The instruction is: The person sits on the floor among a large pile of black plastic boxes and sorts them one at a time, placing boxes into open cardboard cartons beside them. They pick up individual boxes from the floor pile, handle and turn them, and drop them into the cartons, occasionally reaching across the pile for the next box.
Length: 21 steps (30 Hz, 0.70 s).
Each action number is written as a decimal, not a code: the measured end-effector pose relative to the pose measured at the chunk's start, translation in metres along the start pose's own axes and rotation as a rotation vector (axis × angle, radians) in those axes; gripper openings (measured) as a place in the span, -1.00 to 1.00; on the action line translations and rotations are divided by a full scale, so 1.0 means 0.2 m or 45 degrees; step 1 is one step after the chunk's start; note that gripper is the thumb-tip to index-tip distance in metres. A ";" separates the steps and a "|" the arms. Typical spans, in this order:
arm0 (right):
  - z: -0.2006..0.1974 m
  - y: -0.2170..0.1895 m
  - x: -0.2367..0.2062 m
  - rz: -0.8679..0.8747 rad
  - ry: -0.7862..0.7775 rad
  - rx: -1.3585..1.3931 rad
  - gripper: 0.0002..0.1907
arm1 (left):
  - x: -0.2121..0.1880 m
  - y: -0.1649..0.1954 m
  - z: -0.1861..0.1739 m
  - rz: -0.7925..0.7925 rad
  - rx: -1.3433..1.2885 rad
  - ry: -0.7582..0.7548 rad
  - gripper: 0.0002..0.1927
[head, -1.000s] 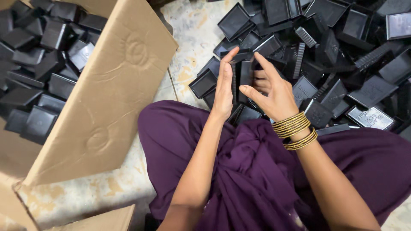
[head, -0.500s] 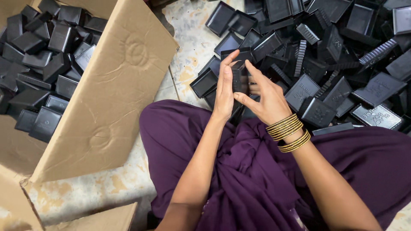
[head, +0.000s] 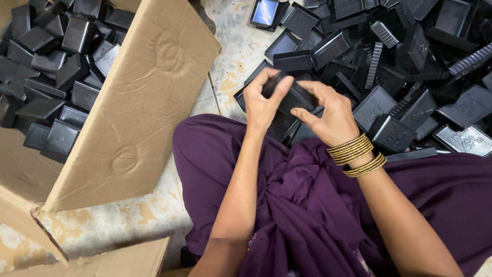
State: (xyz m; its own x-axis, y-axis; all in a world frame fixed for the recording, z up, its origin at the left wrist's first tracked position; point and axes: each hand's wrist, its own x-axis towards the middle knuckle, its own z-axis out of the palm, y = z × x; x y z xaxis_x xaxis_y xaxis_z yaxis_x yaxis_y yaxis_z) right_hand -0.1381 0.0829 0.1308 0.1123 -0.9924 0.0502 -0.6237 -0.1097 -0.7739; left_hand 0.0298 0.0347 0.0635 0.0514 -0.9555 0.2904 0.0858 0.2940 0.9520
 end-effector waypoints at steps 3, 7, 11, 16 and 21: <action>0.02 -0.01 -0.01 -0.143 -0.134 0.713 -0.46 | 0.01 -0.05 -0.03 -0.028 -0.069 0.157 -0.77; 0.06 -0.02 -0.03 -0.015 -0.049 0.550 -0.60 | 0.01 -0.08 -0.04 -0.037 -0.187 0.243 -0.75; 0.08 -0.02 -0.05 -0.094 0.057 0.356 -0.63 | 0.00 -0.04 -0.04 0.056 0.012 0.309 -0.70; 0.12 0.05 -0.02 0.074 -0.004 0.462 -0.68 | -0.01 0.06 0.03 0.041 0.186 0.435 -0.70; 0.15 0.09 -0.01 0.112 -0.005 0.567 -0.73 | -0.02 0.15 0.05 0.035 0.429 0.481 -0.68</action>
State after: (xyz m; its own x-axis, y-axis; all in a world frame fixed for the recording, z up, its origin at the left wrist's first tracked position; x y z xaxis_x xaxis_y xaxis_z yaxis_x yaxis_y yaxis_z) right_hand -0.1261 0.0849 0.0977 0.0773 -0.9966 -0.0297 -0.2375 0.0105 -0.9713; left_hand 0.0227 0.0476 0.0914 0.4110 -0.8538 0.3197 -0.2433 0.2353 0.9410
